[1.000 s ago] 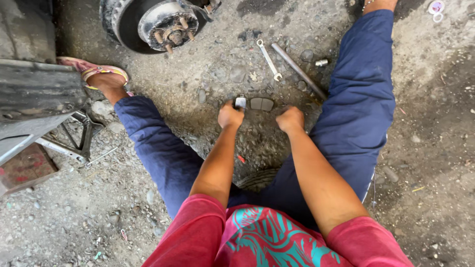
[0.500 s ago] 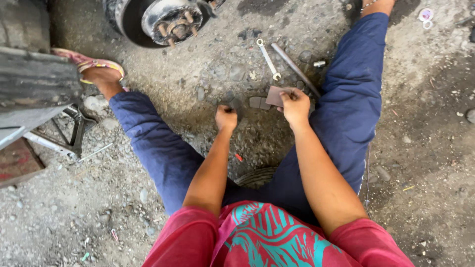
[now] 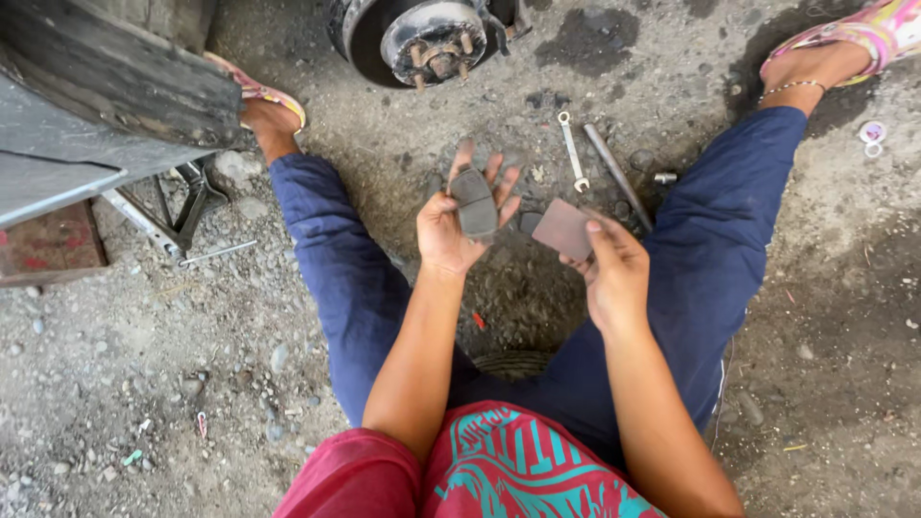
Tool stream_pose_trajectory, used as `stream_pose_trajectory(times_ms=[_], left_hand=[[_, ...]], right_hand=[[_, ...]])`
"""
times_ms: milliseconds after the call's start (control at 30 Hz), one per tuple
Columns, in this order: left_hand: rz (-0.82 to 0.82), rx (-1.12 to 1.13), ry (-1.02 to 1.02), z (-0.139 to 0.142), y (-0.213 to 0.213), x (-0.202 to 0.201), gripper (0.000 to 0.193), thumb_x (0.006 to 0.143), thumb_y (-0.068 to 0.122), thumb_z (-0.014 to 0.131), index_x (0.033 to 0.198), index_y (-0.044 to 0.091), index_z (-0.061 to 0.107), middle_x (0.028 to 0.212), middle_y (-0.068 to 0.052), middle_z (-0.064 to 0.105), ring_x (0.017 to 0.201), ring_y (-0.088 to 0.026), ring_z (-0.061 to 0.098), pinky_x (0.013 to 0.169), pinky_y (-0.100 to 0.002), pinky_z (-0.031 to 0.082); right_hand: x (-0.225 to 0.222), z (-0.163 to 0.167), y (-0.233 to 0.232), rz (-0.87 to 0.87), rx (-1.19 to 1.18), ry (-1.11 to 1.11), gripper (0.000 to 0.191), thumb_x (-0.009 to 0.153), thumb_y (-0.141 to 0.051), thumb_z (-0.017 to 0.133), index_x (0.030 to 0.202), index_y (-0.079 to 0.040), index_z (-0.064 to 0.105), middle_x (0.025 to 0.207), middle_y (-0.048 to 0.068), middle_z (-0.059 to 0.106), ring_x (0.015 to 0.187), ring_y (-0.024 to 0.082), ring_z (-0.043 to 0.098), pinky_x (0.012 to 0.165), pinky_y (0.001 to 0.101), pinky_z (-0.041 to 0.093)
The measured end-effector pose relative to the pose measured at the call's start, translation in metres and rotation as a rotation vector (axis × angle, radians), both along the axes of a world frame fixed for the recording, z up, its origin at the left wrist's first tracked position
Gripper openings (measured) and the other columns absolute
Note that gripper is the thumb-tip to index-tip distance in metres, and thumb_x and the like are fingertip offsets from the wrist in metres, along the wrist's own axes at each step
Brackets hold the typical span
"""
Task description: The person sits on the ground next to a vehicle with a wheel removed and sands the surfaces of brake pads using a sanding block, working on each pad in turn. They then fit the prepared pads into the brake caliper bracket on the wheel hub.
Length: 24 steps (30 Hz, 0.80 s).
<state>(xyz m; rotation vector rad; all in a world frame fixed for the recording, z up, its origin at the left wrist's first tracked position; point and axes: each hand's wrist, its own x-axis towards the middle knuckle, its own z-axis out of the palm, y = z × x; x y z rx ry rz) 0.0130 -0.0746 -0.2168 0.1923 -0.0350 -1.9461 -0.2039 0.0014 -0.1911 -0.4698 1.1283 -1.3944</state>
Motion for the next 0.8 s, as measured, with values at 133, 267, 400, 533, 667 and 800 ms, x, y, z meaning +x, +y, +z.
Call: stream_pose_trajectory(times_ms=[133,267,400,533,667,800], left_hand=[[-0.009,-0.129,0.049,0.026,0.015,-0.007,0.052,0.106,0.044,0.047,0.149,0.013,0.048,0.152,-0.024,0.055,0.140,-0.041,0.052,0.117,-0.056,0.044],[-0.152,-0.070,0.231,0.030,0.044,-0.018,0.074,0.119,0.059,0.034,0.154,-0.005,0.047,0.156,-0.027,0.053,0.140,-0.039,0.050,0.120,-0.053,0.042],[-0.099,0.108,-0.098,0.028,0.063,-0.021,0.064,0.107,0.056,0.031,0.137,0.003,0.052,0.154,-0.021,0.051,0.142,-0.041,0.049,0.119,-0.053,0.040],[-0.053,0.169,-0.157,0.029,0.069,-0.014,0.059,0.108,0.052,0.029,0.137,0.006,0.052,0.155,-0.021,0.048,0.142,-0.041,0.046,0.118,-0.056,0.035],[-0.087,0.085,-0.275,0.039,0.067,-0.008,0.053,0.111,0.045,0.029,0.144,0.009,0.049,0.157,-0.021,0.044,0.145,-0.042,0.043,0.123,-0.054,0.033],[-0.058,0.087,-0.319,0.054,0.060,-0.004,0.056,0.110,0.051,0.026,0.141,0.007,0.042,0.161,-0.018,0.046,0.148,-0.037,0.045,0.121,-0.051,0.036]], right_hand=[[0.009,0.024,0.016,-0.061,-0.123,0.289,0.028,0.107,-0.014,0.061,0.128,0.003,0.068,0.116,0.013,0.073,0.097,0.021,0.071,0.079,0.0350,0.059],[0.029,0.053,0.013,-0.010,-0.600,1.135,0.024,0.105,-0.009,0.062,0.127,0.000,0.068,0.126,0.018,0.070,0.120,0.034,0.068,0.104,0.0407,0.055],[0.050,0.077,0.017,0.491,-0.623,1.285,0.042,0.097,-0.013,0.063,0.137,0.000,0.064,0.141,0.023,0.065,0.139,0.039,0.058,0.120,0.0478,0.042],[0.055,0.095,0.026,0.816,-0.679,1.298,0.079,0.089,-0.034,0.067,0.149,0.010,0.041,0.155,0.031,0.041,0.147,0.044,0.035,0.122,0.0505,0.025],[0.055,0.104,0.024,0.791,-0.633,1.311,0.090,0.090,-0.041,0.065,0.154,0.011,0.029,0.163,0.031,0.028,0.154,0.043,0.026,0.125,0.0502,0.020],[0.056,0.110,0.036,0.826,-0.678,1.304,0.097,0.087,-0.047,0.069,0.151,0.014,0.028,0.161,0.034,0.026,0.152,0.046,0.023,0.122,0.0532,0.019]])
